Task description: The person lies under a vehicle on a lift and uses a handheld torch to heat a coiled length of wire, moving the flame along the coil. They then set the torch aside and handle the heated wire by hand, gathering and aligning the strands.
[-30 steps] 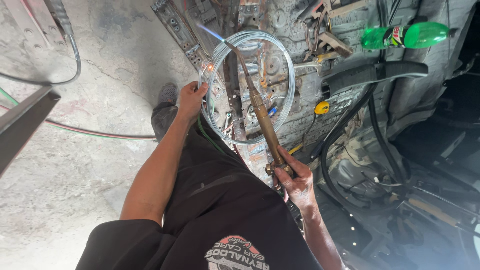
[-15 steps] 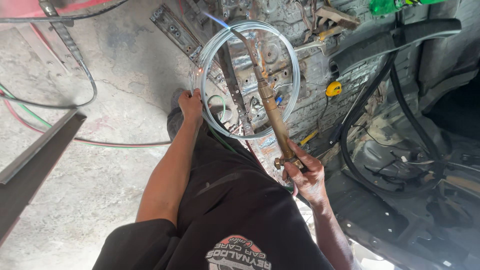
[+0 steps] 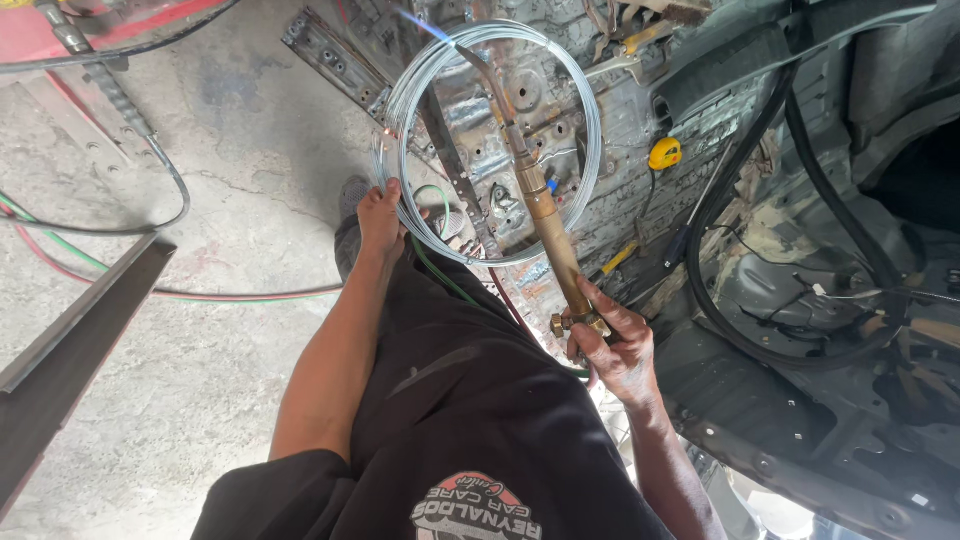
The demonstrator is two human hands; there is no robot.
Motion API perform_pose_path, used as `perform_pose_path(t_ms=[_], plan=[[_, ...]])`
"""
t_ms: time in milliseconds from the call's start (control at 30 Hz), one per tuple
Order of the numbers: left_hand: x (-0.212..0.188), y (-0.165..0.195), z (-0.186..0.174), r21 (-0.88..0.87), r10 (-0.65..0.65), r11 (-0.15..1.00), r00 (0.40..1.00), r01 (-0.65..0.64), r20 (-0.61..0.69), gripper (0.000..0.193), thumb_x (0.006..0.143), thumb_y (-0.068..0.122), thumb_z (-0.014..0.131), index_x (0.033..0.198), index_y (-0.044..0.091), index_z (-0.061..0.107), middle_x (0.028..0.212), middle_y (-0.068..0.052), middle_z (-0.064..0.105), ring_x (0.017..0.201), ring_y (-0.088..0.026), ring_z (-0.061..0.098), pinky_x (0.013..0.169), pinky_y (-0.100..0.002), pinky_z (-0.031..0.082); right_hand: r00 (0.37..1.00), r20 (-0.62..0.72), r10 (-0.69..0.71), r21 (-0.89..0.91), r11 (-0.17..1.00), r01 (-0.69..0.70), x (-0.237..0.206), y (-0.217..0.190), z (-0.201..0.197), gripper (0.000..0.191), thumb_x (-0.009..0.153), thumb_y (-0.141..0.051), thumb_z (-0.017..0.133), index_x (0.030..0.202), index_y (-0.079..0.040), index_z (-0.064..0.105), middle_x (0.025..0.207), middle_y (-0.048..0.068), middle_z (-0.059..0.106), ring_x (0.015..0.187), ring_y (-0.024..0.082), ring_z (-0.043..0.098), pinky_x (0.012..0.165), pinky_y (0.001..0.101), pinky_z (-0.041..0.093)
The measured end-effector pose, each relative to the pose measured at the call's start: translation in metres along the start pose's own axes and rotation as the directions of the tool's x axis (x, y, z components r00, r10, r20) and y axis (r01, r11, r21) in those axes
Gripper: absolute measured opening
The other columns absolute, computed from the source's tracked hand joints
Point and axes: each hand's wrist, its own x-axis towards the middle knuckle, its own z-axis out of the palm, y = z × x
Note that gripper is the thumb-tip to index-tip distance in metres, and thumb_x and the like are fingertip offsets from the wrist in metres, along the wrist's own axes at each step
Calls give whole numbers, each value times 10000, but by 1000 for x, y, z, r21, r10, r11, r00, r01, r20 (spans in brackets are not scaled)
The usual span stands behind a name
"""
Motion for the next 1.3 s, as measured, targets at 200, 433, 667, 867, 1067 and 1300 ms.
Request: perform_pose_path(t_ms=[200,433,667,867,1067,1300], plan=[[3,-11,-6,700,215,710,969,-71,-121,370,986,304,691,780,9,603,642,-79,557,540,-191,548,481,-367,448,1000,-9,-30,-32,999,30,-3,7,-11,569,944,-40,712,1489,-74,554,1054,124,733,697,118,674,573,244,573],[10,-16,-5,734,288,674,943,-79,-163,421,929,313,794,716,5,602,553,-65,569,479,-203,540,454,-365,439,998,-51,34,-35,999,-36,-6,3,-12,566,922,-55,706,1466,-74,551,1030,115,738,664,117,682,389,212,515],[6,-19,2,273,55,962,958,25,-281,262,937,126,704,833,13,492,620,-99,593,451,-200,629,393,-379,567,998,-52,-41,-31,999,39,-11,3,-6,556,952,-44,707,1487,-71,562,1044,116,734,695,117,672,534,235,549],[-14,-28,-1,416,286,880,955,-228,-83,128,957,91,662,962,0,573,748,-71,631,592,-157,648,516,-329,561,996,-42,-82,52,995,84,-13,11,2,549,966,-35,712,1492,-79,557,1074,123,727,727,116,669,632,260,582],[-15,-18,12,906,508,260,845,-335,167,322,843,145,823,941,-11,559,757,-187,647,728,-383,651,679,-489,499,995,-52,-82,37,996,84,-15,21,6,562,954,-50,725,1491,-87,563,1062,109,725,722,105,665,610,240,578],[-4,-22,17,956,509,201,856,-215,85,212,844,44,691,950,-8,515,781,-208,668,788,-433,674,750,-530,500,983,-104,153,-92,982,-162,-19,36,2,584,870,-65,723,1437,-97,586,879,72,738,583,106,655,397,245,514]])
